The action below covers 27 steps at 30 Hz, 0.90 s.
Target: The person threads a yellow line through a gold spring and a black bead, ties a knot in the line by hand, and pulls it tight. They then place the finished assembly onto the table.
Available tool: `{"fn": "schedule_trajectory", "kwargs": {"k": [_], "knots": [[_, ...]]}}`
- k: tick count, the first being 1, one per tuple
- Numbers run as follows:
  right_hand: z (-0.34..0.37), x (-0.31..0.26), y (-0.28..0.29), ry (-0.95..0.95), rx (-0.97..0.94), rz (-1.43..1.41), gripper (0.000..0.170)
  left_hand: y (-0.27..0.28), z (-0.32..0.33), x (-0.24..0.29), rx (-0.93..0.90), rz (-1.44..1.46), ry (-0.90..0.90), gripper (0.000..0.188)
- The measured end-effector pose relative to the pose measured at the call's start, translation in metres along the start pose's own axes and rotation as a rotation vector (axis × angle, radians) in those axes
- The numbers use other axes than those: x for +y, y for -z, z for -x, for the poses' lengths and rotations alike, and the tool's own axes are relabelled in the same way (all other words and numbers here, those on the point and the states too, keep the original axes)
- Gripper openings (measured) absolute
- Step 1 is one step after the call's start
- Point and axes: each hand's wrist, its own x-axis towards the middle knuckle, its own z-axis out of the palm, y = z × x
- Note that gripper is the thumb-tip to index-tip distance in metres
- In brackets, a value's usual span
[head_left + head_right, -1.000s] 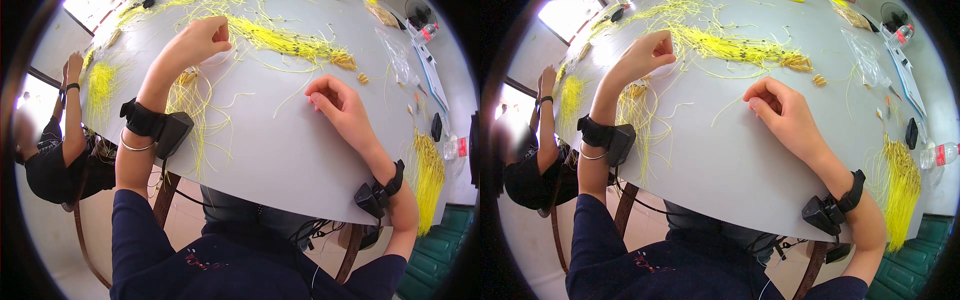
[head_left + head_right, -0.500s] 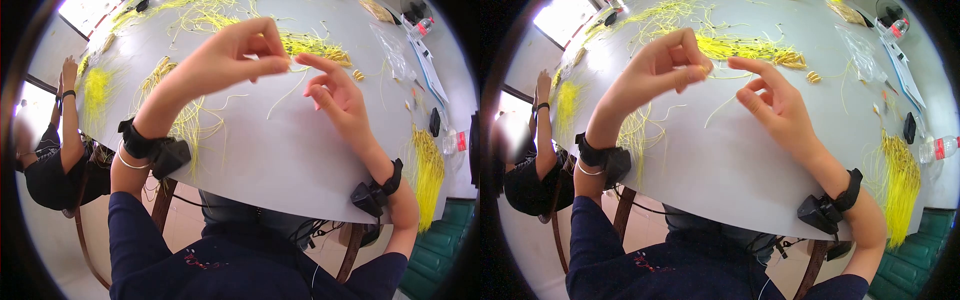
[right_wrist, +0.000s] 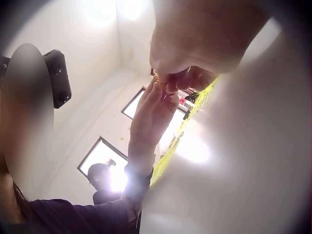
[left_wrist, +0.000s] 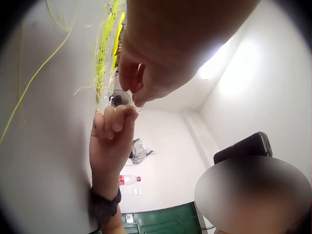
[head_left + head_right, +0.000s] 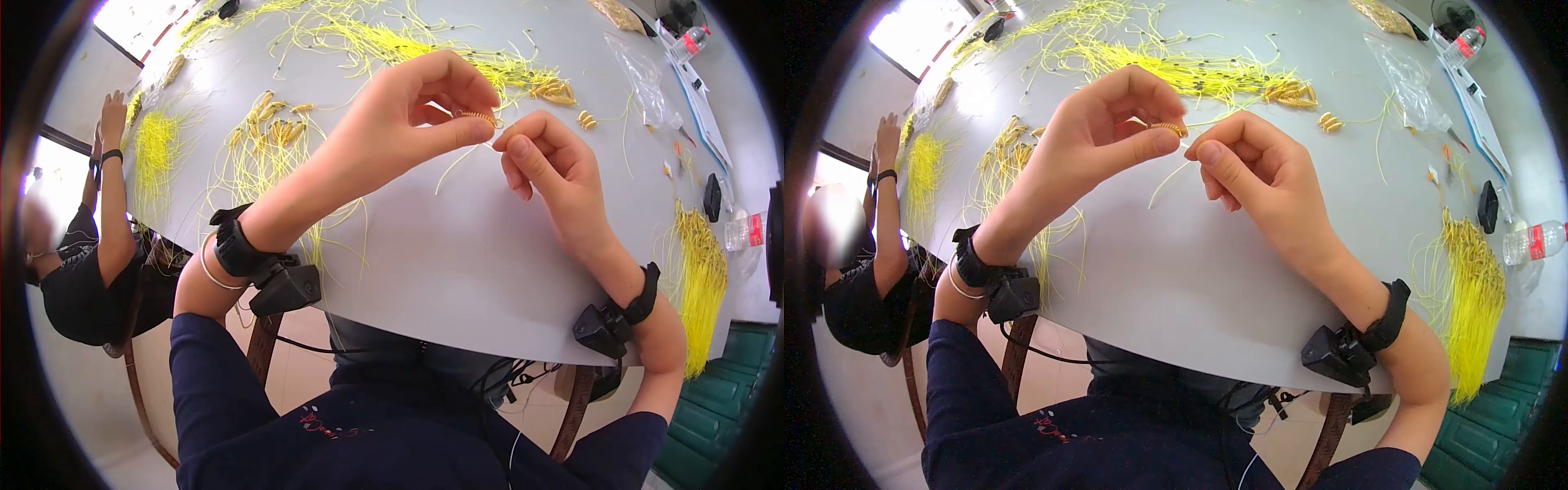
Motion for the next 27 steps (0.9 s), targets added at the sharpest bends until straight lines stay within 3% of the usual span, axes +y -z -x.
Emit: {"fn": "schedule_trajectory", "kwargs": {"k": [3,20,27], "knots": [[0.001,-0.001,0.001,0.022,-0.002,0.015,0.017,-0.002,-0.001,-0.001,0.038,-0.003,-0.039,0.021],[0.002,-0.002,-0.002,0.028,0.033,0.087,0.016,-0.002,0.001,-0.005,0.081,0.293,0.194,0.026],[0.002,-0.002,-0.004,0.024,0.033,0.091,0.016,0.0,0.0,-0.009,0.061,0.286,0.195,0.023]]}}
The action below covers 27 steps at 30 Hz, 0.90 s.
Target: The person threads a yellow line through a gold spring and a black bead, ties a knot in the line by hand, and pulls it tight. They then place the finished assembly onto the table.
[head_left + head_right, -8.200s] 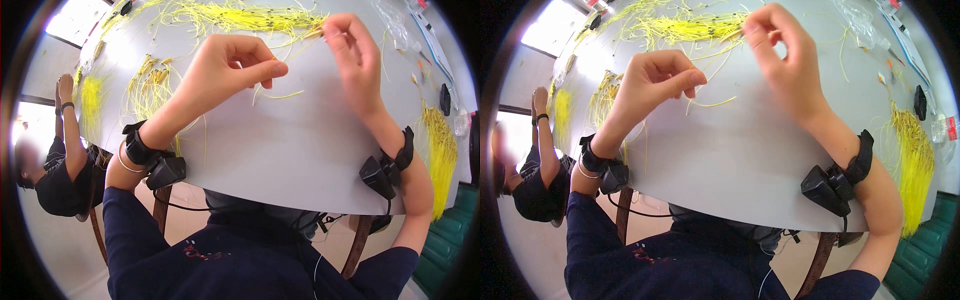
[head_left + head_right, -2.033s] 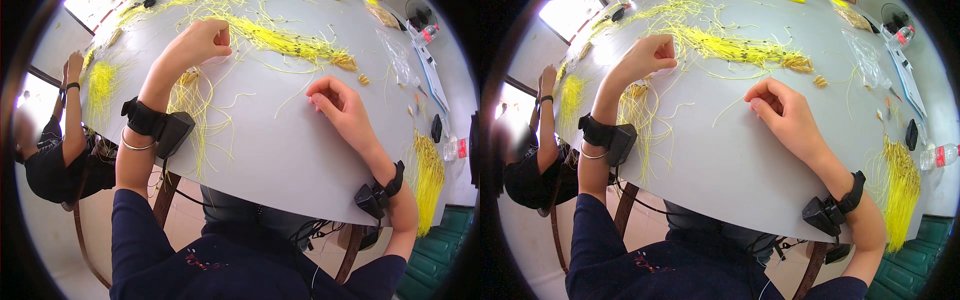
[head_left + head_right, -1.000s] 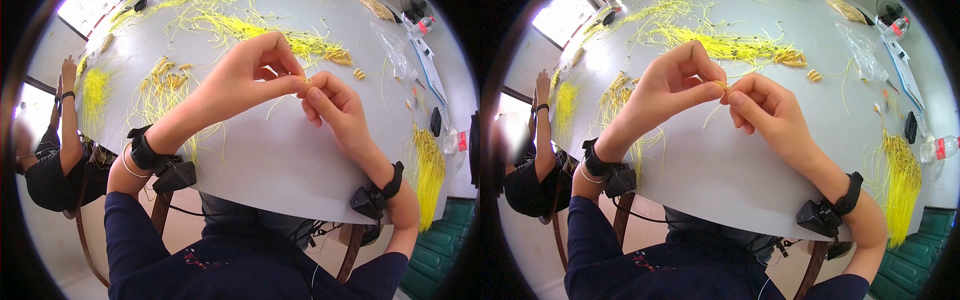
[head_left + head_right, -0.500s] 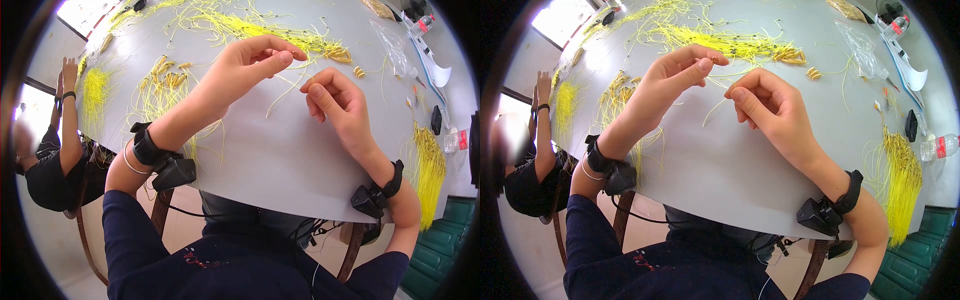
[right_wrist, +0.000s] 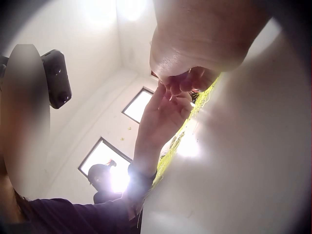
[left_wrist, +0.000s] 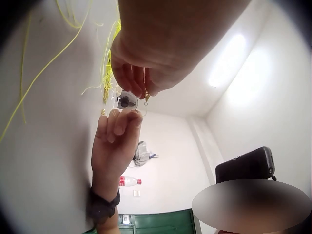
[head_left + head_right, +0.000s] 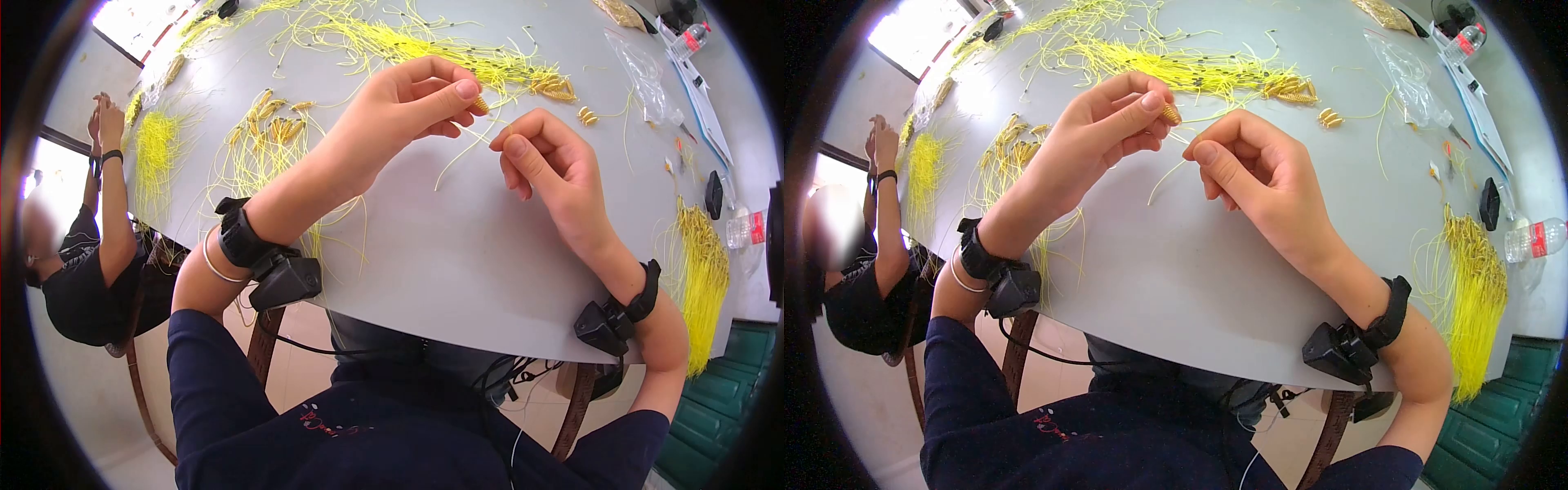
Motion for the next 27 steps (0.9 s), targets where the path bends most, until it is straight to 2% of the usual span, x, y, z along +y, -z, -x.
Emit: {"fn": "schedule_trajectory", "kwargs": {"k": [3,5,18,23,27], "knots": [[0.0,-0.0006,0.001,0.004,0.017,-0.001,0.016,0.0011,0.0002,-0.0002,0.033,0.039,0.033,0.017],[-0.0007,-0.0001,0.0033,0.036,0.048,-0.008,0.016,0.0027,-0.0007,-0.0042,0.022,0.035,-0.03,0.012],[-0.0027,0.0026,0.005,-0.011,0.086,0.046,0.016,0.0023,-0.0004,-0.0034,0.0,0.017,-0.058,0.012],[-0.0028,0.005,0.0052,-0.093,0.036,0.055,0.016,0.0012,-0.0003,-0.005,-0.019,0.02,-0.054,0.012],[-0.0023,0.0023,0.0036,-0.067,0.076,0.069,0.015,0.0005,0.0003,-0.0057,-0.018,0.024,-0.056,0.012]]}}
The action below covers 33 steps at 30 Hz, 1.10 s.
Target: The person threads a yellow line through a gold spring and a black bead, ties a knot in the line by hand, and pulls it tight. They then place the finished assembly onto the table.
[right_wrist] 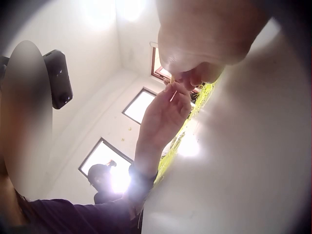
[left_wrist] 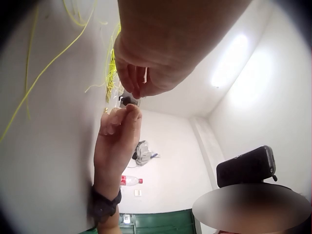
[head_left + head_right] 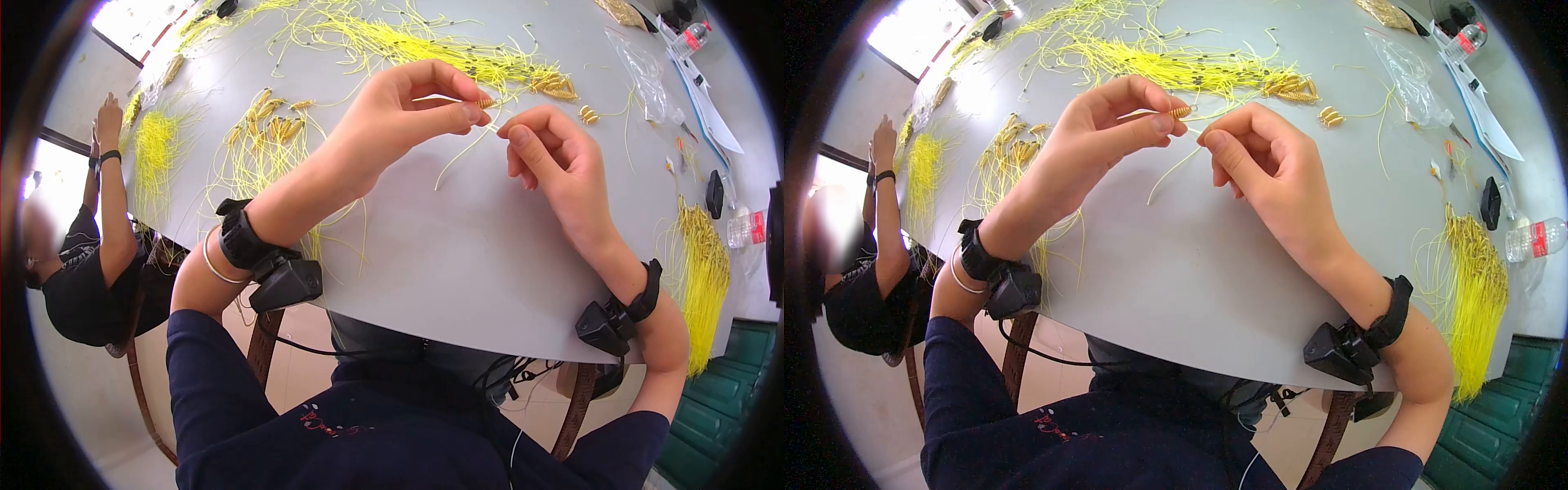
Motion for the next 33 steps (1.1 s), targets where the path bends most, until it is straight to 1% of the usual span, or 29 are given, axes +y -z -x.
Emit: {"fn": "schedule_trajectory", "kwargs": {"k": [2,6,8,18,26,29,33], "knots": [[0.0007,-0.0002,-0.0009,0.083,0.056,0.044,0.012,0.0,0.0005,-0.0003,0.028,0.032,0.013,0.013],[0.0008,-0.0002,-0.0007,0.099,0.046,0.065,0.01,0.001,-0.0001,-0.003,0.017,0.09,0.054,0.014],[0.0012,0.0002,-0.002,0.159,0.047,0.116,0.009,0.0007,-0.0004,-0.0037,0.005,0.072,0.058,0.014],[0.0006,0.0013,-0.0016,0.15,0.059,0.123,0.009,-0.0017,0.001,-0.0019,-0.021,0.054,0.048,0.013],[0.0022,-0.004,-0.0014,0.093,0.04,0.149,0.014,-0.0065,0.0036,0.0052,-0.014,-0.133,0.048,0.015],[0.002,-0.0038,-0.0013,0.093,0.035,0.139,0.015,-0.0057,0.0027,0.0018,-0.053,-0.154,0.026,0.015],[0.0015,-0.0039,-0.0005,0.083,0.029,0.135,0.014,-0.0073,0.0035,0.0024,-0.048,-0.192,0.017,0.016]]}}
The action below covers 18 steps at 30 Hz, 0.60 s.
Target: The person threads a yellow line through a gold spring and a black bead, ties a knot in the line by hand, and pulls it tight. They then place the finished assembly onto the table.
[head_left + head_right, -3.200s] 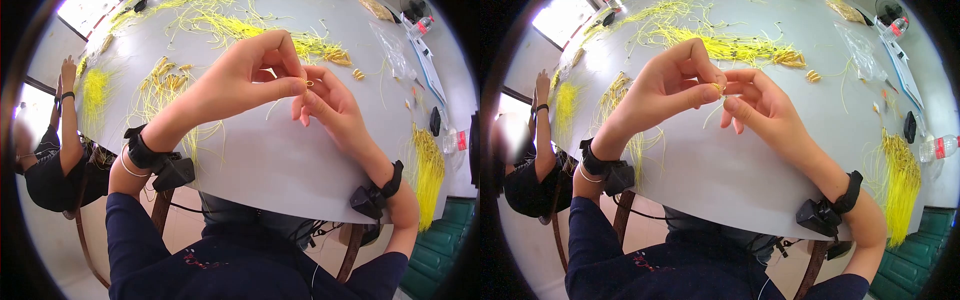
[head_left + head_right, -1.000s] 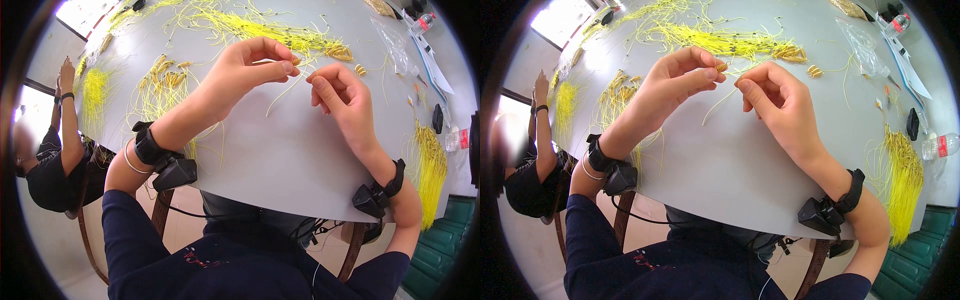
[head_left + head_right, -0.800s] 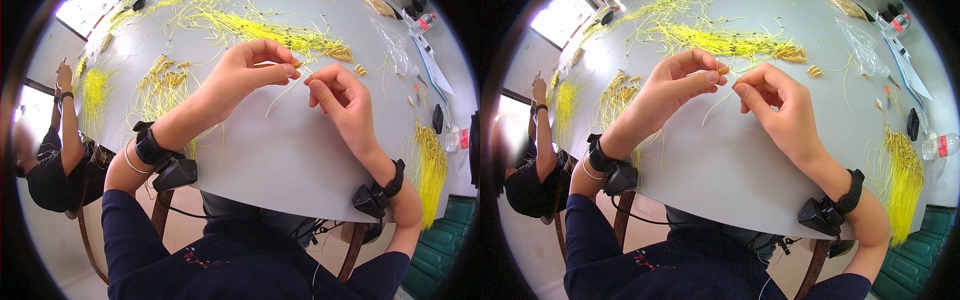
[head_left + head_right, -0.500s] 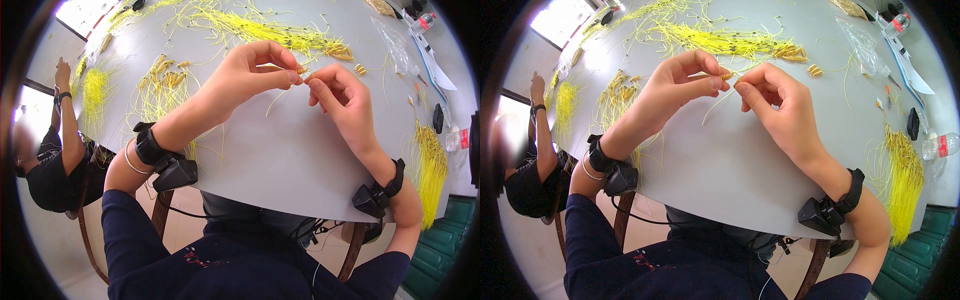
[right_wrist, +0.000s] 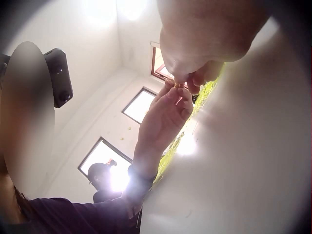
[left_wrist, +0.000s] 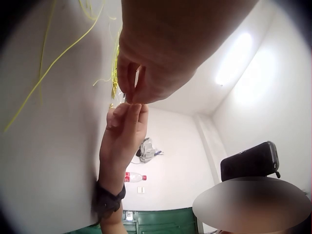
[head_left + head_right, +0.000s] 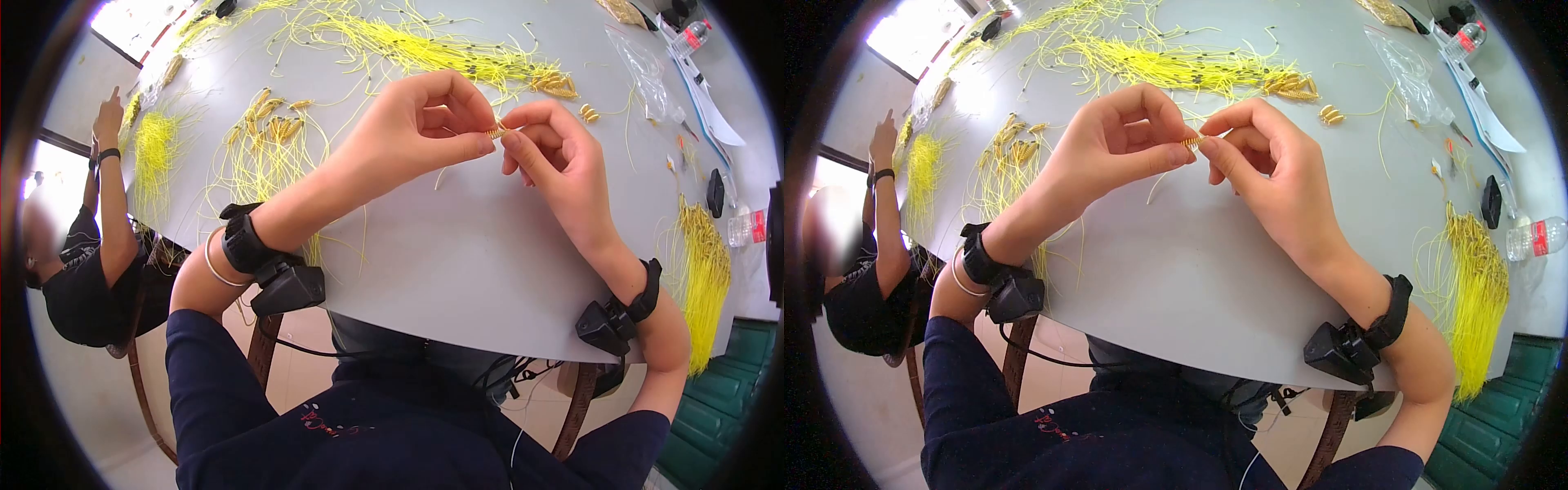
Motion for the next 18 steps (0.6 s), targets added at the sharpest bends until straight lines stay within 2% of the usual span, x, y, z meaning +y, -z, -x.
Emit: {"fn": "schedule_trajectory", "kwargs": {"k": [5,15,17,18], "knots": [[-0.0003,0.0031,-0.0008,0.037,-0.017,-0.047,0.01,-0.0004,-0.001,-0.0023,0.005,-0.097,-0.037,0.018],[0.0004,0.0089,-0.0041,0.081,-0.087,-0.003,0.008,0.0011,-0.0021,-0.0056,0.046,-0.115,-0.035,0.018],[-0.0007,0.0055,-0.0003,-0.064,-0.099,-0.123,0.013,0.0008,-0.0018,-0.0032,0.049,-0.093,-0.01,0.015],[-0.0005,0.0056,-0.0004,-0.065,-0.099,-0.123,0.013,0.0006,-0.0019,-0.0033,0.049,-0.093,-0.01,0.015]]}}
